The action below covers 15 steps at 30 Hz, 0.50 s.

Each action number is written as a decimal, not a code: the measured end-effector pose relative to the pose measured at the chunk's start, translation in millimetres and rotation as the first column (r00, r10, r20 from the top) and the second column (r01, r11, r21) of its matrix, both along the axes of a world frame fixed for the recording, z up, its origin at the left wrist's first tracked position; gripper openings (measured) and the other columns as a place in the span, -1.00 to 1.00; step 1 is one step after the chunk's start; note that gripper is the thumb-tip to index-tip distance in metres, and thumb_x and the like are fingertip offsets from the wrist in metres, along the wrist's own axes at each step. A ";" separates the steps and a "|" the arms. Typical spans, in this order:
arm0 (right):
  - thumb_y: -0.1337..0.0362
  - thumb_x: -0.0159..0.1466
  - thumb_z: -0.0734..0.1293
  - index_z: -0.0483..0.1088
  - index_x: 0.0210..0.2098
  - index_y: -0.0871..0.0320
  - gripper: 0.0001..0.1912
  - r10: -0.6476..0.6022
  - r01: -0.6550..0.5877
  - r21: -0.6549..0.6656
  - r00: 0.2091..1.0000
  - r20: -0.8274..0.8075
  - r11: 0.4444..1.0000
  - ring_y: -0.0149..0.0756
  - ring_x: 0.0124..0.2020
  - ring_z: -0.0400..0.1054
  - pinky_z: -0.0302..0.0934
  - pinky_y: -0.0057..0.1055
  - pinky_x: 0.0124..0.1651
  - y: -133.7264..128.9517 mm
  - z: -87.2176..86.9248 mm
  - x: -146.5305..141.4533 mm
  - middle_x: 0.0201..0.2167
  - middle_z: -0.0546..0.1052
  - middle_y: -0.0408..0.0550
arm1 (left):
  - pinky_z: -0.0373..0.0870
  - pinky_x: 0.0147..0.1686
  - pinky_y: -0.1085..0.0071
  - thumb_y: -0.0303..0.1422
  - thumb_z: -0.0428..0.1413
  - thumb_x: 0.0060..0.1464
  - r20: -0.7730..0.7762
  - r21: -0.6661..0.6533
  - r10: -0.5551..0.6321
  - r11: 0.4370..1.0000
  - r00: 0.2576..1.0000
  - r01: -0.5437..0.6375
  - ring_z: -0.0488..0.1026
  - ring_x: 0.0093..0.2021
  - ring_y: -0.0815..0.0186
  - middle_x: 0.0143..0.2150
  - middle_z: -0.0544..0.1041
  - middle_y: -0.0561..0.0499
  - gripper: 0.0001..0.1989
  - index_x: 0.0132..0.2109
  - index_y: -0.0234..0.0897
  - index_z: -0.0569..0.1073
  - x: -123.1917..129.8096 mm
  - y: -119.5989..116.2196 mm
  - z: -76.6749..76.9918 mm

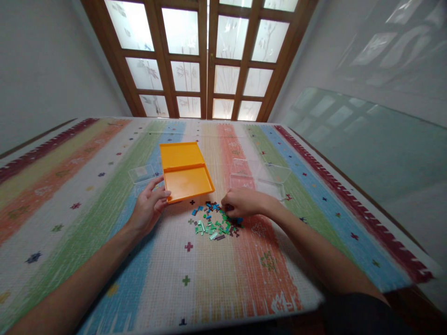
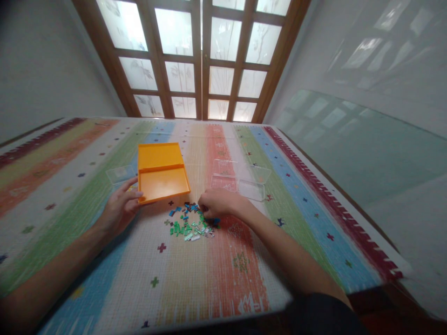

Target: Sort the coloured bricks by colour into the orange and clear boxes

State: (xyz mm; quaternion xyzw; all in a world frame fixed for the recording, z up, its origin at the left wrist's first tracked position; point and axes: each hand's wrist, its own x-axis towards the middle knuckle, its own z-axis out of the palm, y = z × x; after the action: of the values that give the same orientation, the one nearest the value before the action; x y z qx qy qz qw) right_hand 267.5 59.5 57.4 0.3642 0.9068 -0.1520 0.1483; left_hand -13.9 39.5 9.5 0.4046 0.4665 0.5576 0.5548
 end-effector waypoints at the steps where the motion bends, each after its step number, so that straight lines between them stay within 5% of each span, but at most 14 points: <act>1: 0.41 0.27 0.39 0.67 -0.16 0.17 -0.79 0.001 -0.001 0.004 1.000 0.001 1.000 -0.29 -0.34 0.44 0.05 -0.39 -0.34 -0.6 0.7 -0.5 -0.27 0.69 0.04 | 0.60 -0.31 0.32 -0.36 0.32 -0.18 0.019 -0.016 0.014 1.000 1.000 -0.014 0.66 -0.20 0.17 -0.14 0.68 -0.02 -0.44 0.04 -0.13 0.43 0.9 -0.4 1.1; 15: 0.39 0.35 0.35 0.66 -0.10 0.20 -0.77 0.008 -0.008 0.038 1.000 0.000 0.999 -0.27 -0.28 0.48 0.07 -0.40 -0.31 3.1 -3.2 -0.7 -0.21 0.69 0.08 | 0.62 -0.27 0.34 -0.37 0.35 -0.20 0.044 -0.012 0.002 1.000 0.999 -0.002 0.67 -0.21 0.20 -0.21 0.67 0.04 -0.43 0.02 -0.14 0.41 4.1 -2.3 4.2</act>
State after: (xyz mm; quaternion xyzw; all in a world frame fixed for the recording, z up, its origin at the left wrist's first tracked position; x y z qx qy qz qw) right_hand 266.9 62.6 54.1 0.3631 0.9110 -0.1342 0.1422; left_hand -9.9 37.2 13.7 0.3886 0.4579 0.5641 0.5667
